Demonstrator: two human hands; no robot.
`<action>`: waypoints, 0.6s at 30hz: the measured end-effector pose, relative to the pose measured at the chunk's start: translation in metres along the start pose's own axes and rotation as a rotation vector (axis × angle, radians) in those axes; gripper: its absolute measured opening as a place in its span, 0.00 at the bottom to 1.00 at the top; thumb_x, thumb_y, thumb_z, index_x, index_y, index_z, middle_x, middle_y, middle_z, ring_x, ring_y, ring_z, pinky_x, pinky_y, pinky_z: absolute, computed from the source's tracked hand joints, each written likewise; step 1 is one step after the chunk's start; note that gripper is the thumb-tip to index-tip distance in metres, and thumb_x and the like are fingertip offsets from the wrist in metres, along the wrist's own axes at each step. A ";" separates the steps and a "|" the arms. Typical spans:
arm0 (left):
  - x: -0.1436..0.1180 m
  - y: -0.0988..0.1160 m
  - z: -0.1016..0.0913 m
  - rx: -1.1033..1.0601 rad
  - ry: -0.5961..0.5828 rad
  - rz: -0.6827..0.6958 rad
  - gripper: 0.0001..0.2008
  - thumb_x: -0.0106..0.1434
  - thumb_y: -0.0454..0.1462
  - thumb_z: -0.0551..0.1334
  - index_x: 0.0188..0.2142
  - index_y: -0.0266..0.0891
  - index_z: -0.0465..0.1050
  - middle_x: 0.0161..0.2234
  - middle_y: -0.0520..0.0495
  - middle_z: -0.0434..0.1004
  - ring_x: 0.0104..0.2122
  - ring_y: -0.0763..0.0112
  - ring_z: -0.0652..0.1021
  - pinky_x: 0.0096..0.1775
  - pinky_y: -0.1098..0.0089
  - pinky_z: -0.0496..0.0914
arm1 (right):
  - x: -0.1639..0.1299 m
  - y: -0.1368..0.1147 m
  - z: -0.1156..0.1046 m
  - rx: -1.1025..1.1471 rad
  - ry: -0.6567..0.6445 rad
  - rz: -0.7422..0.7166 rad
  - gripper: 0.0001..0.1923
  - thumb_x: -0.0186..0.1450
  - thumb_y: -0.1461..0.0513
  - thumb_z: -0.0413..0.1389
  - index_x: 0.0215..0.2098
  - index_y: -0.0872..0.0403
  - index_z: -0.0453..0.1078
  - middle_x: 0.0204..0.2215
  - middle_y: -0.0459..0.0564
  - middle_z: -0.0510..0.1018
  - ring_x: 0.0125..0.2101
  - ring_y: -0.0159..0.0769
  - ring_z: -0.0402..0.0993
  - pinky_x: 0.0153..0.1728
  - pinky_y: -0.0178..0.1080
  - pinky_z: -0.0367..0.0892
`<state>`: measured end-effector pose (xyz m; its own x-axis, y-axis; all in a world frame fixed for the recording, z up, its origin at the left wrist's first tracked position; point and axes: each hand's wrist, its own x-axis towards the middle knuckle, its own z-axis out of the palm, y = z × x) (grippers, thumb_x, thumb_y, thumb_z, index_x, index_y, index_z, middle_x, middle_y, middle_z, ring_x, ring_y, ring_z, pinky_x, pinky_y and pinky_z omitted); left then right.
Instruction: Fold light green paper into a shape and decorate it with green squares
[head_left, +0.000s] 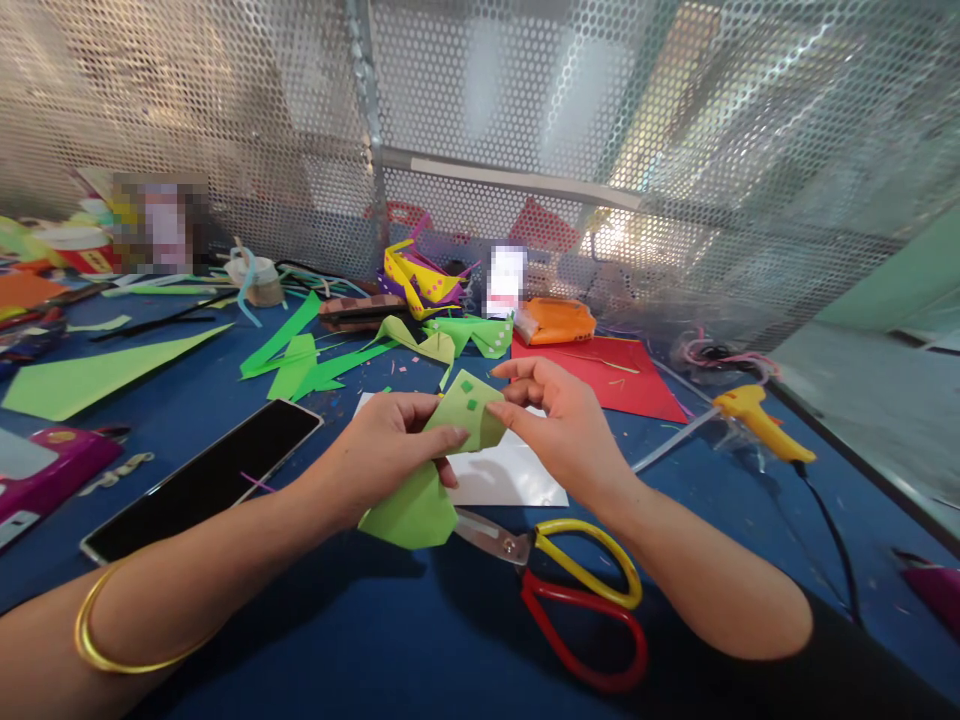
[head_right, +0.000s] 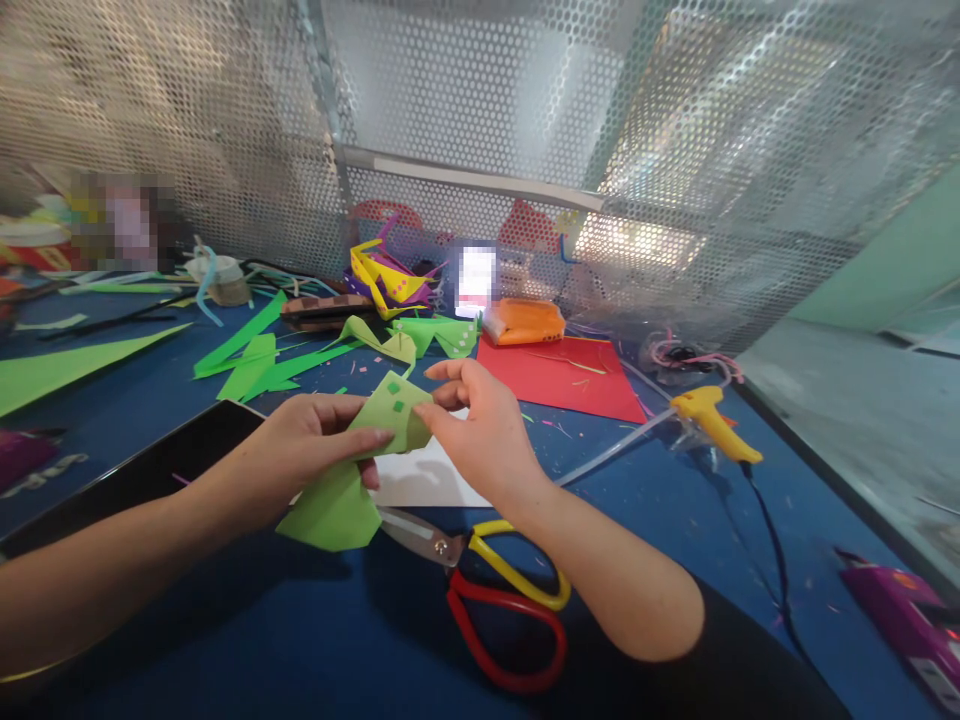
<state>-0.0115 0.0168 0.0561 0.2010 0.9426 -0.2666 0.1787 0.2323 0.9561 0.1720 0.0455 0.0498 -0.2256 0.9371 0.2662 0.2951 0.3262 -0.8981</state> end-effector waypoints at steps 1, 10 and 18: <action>0.000 0.001 0.000 0.012 0.010 -0.007 0.11 0.55 0.43 0.66 0.34 0.38 0.77 0.18 0.51 0.76 0.15 0.73 0.72 0.19 0.74 0.67 | 0.003 -0.001 -0.005 -0.055 -0.005 -0.033 0.13 0.60 0.60 0.58 0.43 0.55 0.68 0.29 0.46 0.78 0.32 0.35 0.76 0.36 0.40 0.69; 0.001 0.003 -0.003 0.014 0.087 0.020 0.12 0.55 0.44 0.66 0.33 0.37 0.77 0.19 0.51 0.77 0.16 0.75 0.72 0.19 0.76 0.65 | 0.008 0.022 -0.143 -1.374 0.300 0.052 0.18 0.63 0.62 0.52 0.50 0.59 0.70 0.46 0.65 0.77 0.44 0.54 0.75 0.41 0.49 0.65; 0.004 0.000 -0.003 0.000 0.079 -0.001 0.14 0.55 0.45 0.67 0.35 0.37 0.77 0.21 0.49 0.78 0.16 0.74 0.73 0.19 0.76 0.65 | -0.034 0.077 -0.226 -1.488 0.172 0.421 0.09 0.56 0.62 0.54 0.23 0.58 0.74 0.29 0.70 0.78 0.25 0.51 0.76 0.24 0.45 0.57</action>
<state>-0.0140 0.0211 0.0553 0.1240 0.9584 -0.2569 0.1785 0.2332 0.9559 0.4121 0.0670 0.0512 0.1816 0.9579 0.2222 0.9528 -0.2273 0.2011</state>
